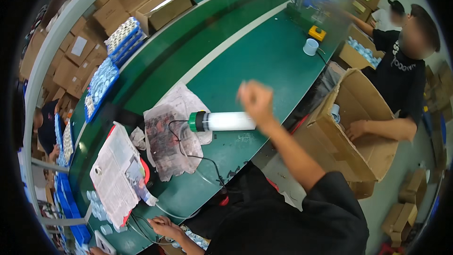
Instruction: Assembling small cooling fans by applying adhesive and inserting components.
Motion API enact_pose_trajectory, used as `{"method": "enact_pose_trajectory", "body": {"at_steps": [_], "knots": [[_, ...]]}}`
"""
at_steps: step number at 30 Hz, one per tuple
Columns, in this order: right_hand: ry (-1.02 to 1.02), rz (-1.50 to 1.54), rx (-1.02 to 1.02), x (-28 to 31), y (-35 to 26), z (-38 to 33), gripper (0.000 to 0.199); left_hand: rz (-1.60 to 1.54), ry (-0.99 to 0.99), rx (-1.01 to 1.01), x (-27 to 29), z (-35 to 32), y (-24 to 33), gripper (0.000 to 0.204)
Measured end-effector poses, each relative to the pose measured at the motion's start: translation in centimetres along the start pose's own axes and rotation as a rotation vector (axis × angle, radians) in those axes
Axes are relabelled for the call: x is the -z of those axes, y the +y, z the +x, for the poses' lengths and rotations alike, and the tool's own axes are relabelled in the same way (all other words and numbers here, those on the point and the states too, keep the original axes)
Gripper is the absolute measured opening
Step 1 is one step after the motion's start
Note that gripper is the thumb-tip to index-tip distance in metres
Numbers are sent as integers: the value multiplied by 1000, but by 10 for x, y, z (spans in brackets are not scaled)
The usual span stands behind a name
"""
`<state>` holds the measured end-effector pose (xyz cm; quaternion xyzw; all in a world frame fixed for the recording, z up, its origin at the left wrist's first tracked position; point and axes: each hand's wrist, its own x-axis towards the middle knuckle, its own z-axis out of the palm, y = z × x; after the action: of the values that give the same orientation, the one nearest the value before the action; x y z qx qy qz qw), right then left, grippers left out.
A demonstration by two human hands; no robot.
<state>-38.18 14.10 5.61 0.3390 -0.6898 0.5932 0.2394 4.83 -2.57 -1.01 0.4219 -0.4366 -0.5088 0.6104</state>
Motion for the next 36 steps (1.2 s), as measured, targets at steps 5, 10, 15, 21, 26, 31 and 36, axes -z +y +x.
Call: {"method": "enact_pose_trajectory", "body": {"at_steps": [5,10,15,21,26,31,36], "knots": [[540,-413,-651,78,173,97,59,97,-68,2,-1,1,-9,51],[503,-413,-907,111,243,97,47,66,-70,47,5,-6,2,52],[420,-330,-316,122,234,84,22,71,-99,86,-1,-6,-1,53],[-323,89,-196,-13,-30,-24,9,353,43,-159,-23,-22,4,48],[-1093,264,-22,-79,-139,-112,22,785,-475,-508,-60,-26,30,42],[-1364,288,-250,-86,-137,-105,32,855,-634,-233,-75,-34,26,82],[-696,-330,34,-64,-89,-42,53,737,-517,-197,-90,-43,20,69]]}}
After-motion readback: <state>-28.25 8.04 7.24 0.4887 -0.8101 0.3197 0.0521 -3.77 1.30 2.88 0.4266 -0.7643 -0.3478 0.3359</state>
